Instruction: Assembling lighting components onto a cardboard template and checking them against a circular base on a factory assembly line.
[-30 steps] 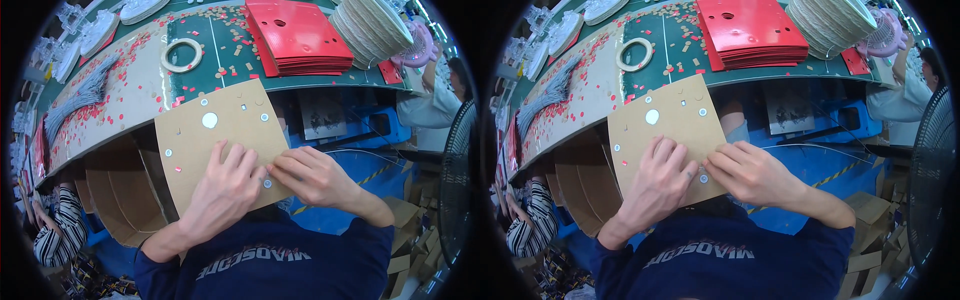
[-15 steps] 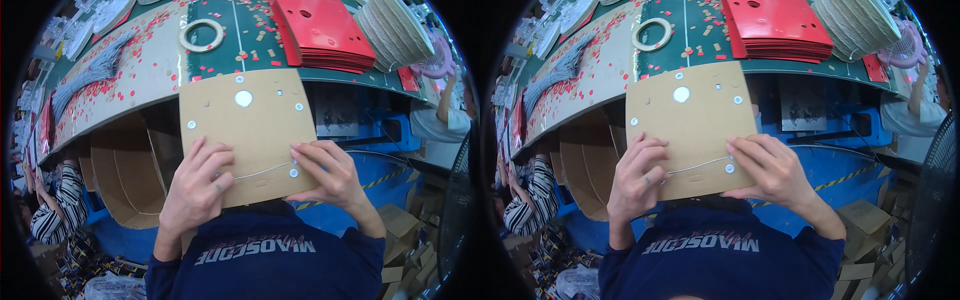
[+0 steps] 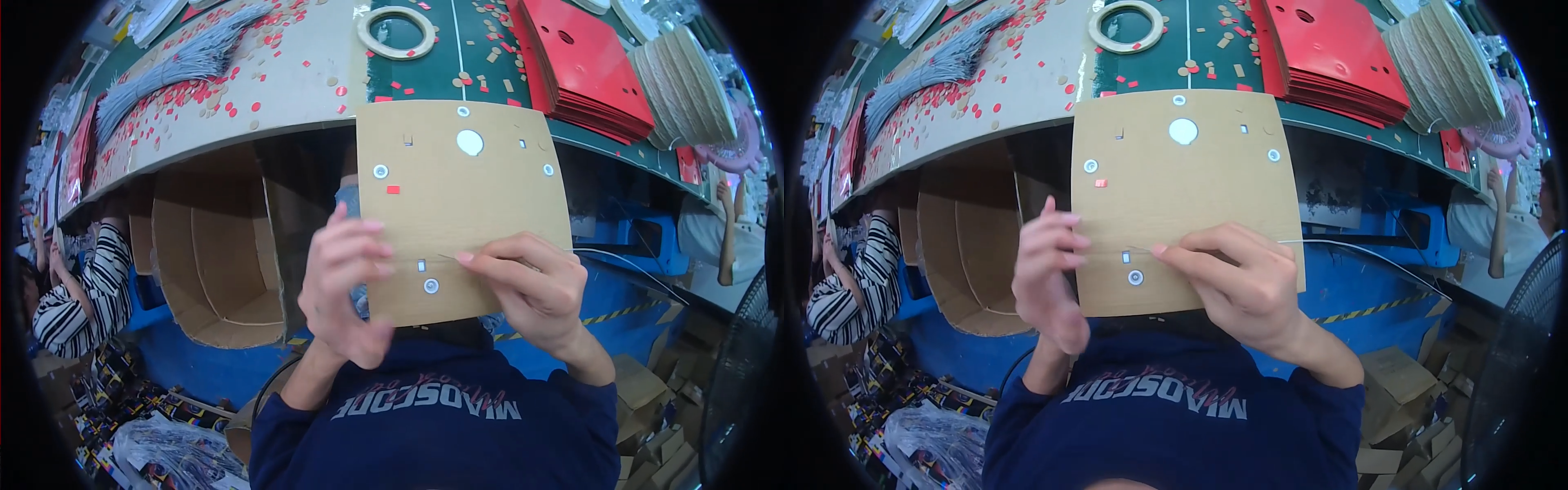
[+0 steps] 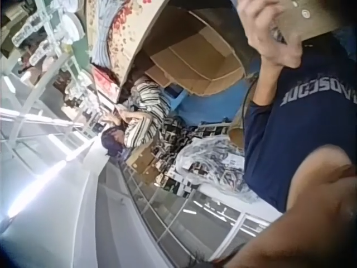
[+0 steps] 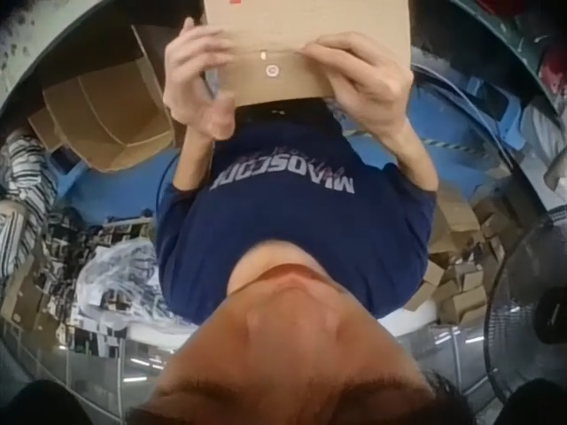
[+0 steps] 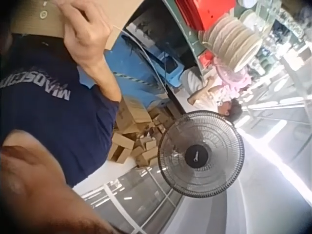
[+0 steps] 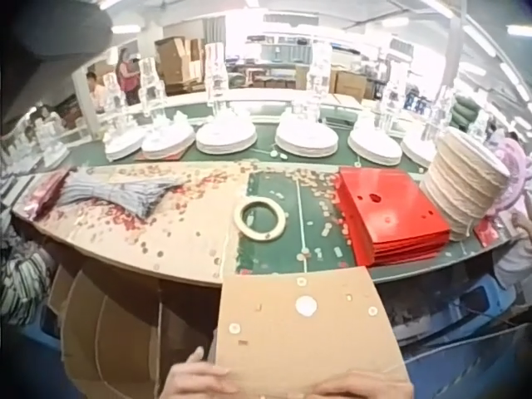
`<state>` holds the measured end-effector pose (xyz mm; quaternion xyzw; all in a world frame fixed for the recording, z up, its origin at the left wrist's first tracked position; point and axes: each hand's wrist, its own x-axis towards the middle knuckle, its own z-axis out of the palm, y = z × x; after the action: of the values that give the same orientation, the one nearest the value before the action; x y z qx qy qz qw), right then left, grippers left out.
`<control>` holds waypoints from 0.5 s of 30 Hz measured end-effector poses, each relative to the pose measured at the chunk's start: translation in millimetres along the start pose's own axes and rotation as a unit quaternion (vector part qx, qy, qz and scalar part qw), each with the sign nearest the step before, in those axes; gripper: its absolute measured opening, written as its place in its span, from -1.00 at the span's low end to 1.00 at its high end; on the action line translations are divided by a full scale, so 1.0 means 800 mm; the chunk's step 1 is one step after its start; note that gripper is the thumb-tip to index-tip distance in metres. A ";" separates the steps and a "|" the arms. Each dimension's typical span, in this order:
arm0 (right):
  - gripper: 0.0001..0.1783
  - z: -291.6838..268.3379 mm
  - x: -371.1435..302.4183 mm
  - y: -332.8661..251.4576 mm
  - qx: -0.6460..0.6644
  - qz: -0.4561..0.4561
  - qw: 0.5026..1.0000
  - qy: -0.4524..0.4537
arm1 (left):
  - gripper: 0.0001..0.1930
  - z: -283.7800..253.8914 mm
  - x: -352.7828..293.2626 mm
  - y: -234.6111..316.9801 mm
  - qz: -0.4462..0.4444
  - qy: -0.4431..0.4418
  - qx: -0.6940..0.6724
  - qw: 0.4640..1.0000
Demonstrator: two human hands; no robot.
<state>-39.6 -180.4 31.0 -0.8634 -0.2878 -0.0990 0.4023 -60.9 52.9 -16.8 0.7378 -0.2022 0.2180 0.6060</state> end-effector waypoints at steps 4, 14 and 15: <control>-0.54 0.004 0.005 -0.003 0.022 0.009 0.999 -0.032 | -0.41 0.012 -0.039 -0.012 0.064 -0.056 0.118 0.989; -0.53 0.001 0.014 -0.007 -0.052 -0.058 0.989 -0.125 | -0.33 0.018 -0.040 -0.020 0.076 -0.052 0.116 0.989; -0.53 -0.001 0.015 -0.008 -0.054 -0.056 0.989 -0.128 | -0.34 0.017 -0.039 -0.020 0.080 -0.058 0.119 0.988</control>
<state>-33.4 -172.7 40.6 -0.8719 -0.3792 -0.0259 0.3089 -76.4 43.3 -49.7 0.7972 -0.2685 0.2453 0.4819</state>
